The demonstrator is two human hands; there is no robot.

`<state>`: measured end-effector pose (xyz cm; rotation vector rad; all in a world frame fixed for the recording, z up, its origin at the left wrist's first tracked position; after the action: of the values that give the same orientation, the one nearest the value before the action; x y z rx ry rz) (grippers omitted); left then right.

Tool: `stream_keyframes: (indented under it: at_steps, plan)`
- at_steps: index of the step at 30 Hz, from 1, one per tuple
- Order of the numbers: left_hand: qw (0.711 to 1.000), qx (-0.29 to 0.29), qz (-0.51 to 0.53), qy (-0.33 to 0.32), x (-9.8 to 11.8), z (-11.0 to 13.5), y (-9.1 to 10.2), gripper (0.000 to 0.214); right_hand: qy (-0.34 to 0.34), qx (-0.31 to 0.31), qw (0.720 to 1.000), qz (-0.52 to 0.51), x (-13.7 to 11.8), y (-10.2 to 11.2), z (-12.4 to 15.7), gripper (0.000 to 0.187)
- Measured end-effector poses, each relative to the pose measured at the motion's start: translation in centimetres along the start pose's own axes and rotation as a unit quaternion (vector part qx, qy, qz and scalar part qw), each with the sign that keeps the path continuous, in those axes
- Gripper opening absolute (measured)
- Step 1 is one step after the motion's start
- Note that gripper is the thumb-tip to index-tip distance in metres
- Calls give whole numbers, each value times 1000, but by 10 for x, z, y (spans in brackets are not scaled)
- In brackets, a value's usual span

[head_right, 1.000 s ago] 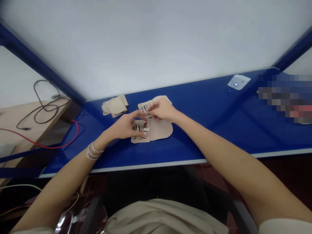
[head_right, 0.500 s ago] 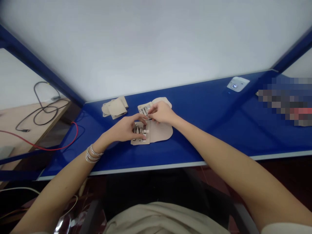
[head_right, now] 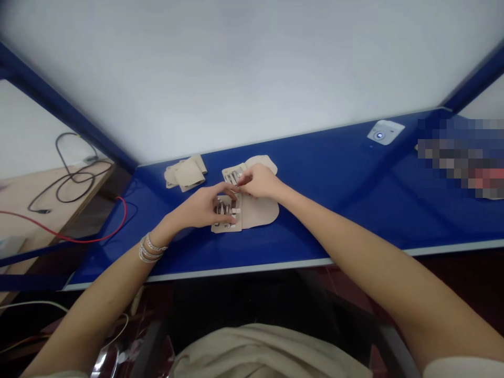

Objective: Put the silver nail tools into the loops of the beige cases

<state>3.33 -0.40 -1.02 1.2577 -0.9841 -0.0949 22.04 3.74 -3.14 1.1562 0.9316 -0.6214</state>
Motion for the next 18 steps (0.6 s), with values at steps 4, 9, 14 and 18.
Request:
stream_keyframes:
  at_steps: [4,9,14,18]
  plan:
    - [1000,3,-1,2,1,0,0,54,26,6,997,73,0,0,-1,15]
    - [1000,3,3,-2,1,0,1,49,59,-18,991,121,-2,2,-1,15]
    - [1000,4,12,-1,1,0,1,48,73,-54,989,115,-5,4,3,15]
    - [1000,7,11,6,2,0,1,49,70,-70,989,110,-7,3,4,12]
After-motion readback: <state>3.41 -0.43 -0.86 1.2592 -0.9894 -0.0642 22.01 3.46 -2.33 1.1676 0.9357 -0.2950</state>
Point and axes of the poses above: each hand's wrist, its own z-axis away from the middle knuckle, its own y-axis out of the back of the hand, x = y × z, the point moved 2 cm from there along -z, towards the middle knuckle
